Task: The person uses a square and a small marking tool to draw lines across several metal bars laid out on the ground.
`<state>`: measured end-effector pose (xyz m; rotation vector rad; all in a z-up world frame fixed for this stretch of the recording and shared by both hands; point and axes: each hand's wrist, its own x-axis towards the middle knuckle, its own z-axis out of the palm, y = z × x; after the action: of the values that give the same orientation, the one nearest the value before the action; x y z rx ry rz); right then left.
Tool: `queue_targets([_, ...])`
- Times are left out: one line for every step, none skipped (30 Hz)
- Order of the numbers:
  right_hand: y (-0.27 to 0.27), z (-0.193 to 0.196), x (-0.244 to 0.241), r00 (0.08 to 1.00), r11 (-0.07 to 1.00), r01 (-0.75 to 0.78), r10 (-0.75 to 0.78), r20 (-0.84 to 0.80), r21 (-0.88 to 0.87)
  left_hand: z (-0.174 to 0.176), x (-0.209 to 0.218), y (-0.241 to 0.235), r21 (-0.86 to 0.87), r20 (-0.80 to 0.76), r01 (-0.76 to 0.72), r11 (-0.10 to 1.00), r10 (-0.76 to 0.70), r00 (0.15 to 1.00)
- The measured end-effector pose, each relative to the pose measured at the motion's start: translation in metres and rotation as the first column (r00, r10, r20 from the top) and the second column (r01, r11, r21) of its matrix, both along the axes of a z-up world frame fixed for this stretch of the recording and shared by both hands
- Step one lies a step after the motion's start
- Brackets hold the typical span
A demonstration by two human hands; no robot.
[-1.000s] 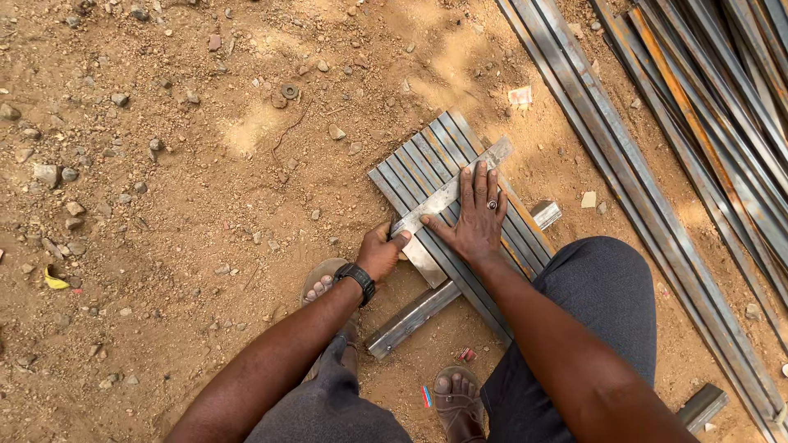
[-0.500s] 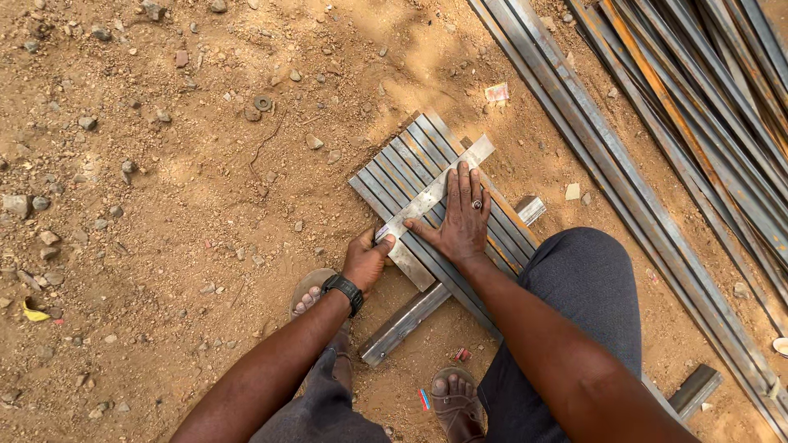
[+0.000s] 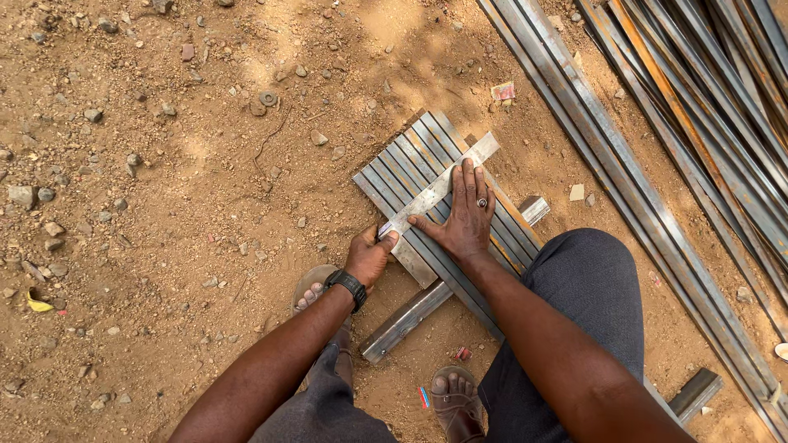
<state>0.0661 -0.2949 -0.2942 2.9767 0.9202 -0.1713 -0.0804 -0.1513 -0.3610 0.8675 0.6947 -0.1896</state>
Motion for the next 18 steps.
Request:
queue_targets([-0.002, -0.001, 0.003, 1.000, 1.000, 0.015, -0.015, 0.017, 0.017, 0.000, 0.000, -0.001, 0.029, 0.000, 0.009, 1.000, -0.009, 1.000])
queue_targets([-0.003, -0.001, 0.005, 0.999, 0.999, 0.028, -0.029, 0.032, 0.034, -0.001, 0.000, -0.001, 0.057, -0.001, 0.017, 0.998, -0.017, 1.000])
queue_targets([-0.004, -0.001, 0.008, 0.998, 0.998, 0.041, -0.043, 0.048, 0.051, -0.001, -0.001, -0.001, 0.084, -0.002, 0.025, 0.996, -0.025, 1.000])
queue_targets([-0.003, -0.001, 0.013, 0.993, 0.980, 0.117, -0.116, -0.016, 0.161, 0.000, -0.002, -0.001, 0.094, -0.003, 0.015, 0.995, -0.014, 1.000])
queue_targets([0.000, -0.001, 0.019, 0.980, 0.944, 0.198, -0.181, -0.088, 0.263, 0.000, -0.001, -0.001, 0.103, -0.003, 0.004, 0.995, -0.004, 1.000])
queue_targets([0.002, 0.000, 0.025, 0.958, 0.892, 0.280, -0.234, -0.168, 0.354, 0.000, -0.001, -0.001, 0.112, -0.004, -0.007, 0.994, 0.008, 1.000])
queue_targets([0.006, 0.002, 0.033, 0.955, 0.887, 0.290, -0.247, -0.162, 0.359, 0.000, 0.001, -0.001, 0.099, 0.007, -0.024, 0.995, 0.024, 1.000])
queue_targets([0.009, 0.004, 0.040, 0.952, 0.882, 0.302, -0.261, -0.158, 0.363, 0.000, 0.001, -0.003, 0.085, 0.015, -0.040, 0.996, 0.039, 0.999])
queue_targets([0.013, 0.006, 0.045, 0.949, 0.876, 0.314, -0.276, -0.155, 0.366, 0.000, 0.001, -0.004, 0.070, 0.022, -0.055, 0.996, 0.054, 0.998])
queue_targets([0.015, 0.008, 0.046, 0.934, 0.872, 0.357, -0.332, -0.130, 0.334, 0.000, -0.001, -0.005, 0.073, 0.017, -0.051, 0.996, 0.050, 0.999])
queue_targets([0.015, 0.013, 0.047, 0.917, 0.865, 0.399, -0.387, -0.102, 0.303, 0.000, -0.002, -0.006, 0.076, 0.012, -0.046, 0.996, 0.045, 0.999])
queue_targets([0.019, 0.016, 0.049, 0.896, 0.855, 0.440, -0.438, -0.070, 0.276, 0.000, -0.001, -0.006, 0.081, 0.009, -0.042, 0.996, 0.041, 0.999])
queue_targets([0.022, 0.020, 0.051, 0.905, 0.863, 0.419, -0.423, -0.050, 0.281, 0.000, -0.001, -0.005, 0.084, 0.012, -0.043, 0.996, 0.043, 0.999])
queue_targets([0.023, 0.025, 0.052, 0.913, 0.871, 0.398, -0.408, -0.028, 0.289, 0.001, 0.000, -0.004, 0.088, 0.018, -0.045, 0.995, 0.044, 0.999])
queue_targets([0.026, 0.028, 0.054, 0.920, 0.878, 0.376, -0.392, -0.005, 0.296, 0.002, 0.000, -0.003, 0.092, 0.024, -0.047, 0.995, 0.045, 0.999])
queue_targets([0.026, 0.032, 0.054, 0.923, 0.880, 0.375, -0.384, -0.027, 0.291, 0.003, -0.001, -0.003, 0.105, 0.016, -0.035, 0.994, 0.033, 0.999])
queue_targets([0.026, 0.033, 0.054, 0.925, 0.882, 0.375, -0.377, -0.049, 0.287, 0.004, -0.002, -0.003, 0.117, 0.008, -0.022, 0.993, 0.021, 1.000])
queue_targets([0.026, 0.035, 0.055, 0.926, 0.883, 0.374, -0.370, -0.070, 0.284, 0.004, -0.002, -0.003, 0.129, 0.001, -0.009, 0.992, 0.009, 1.000])
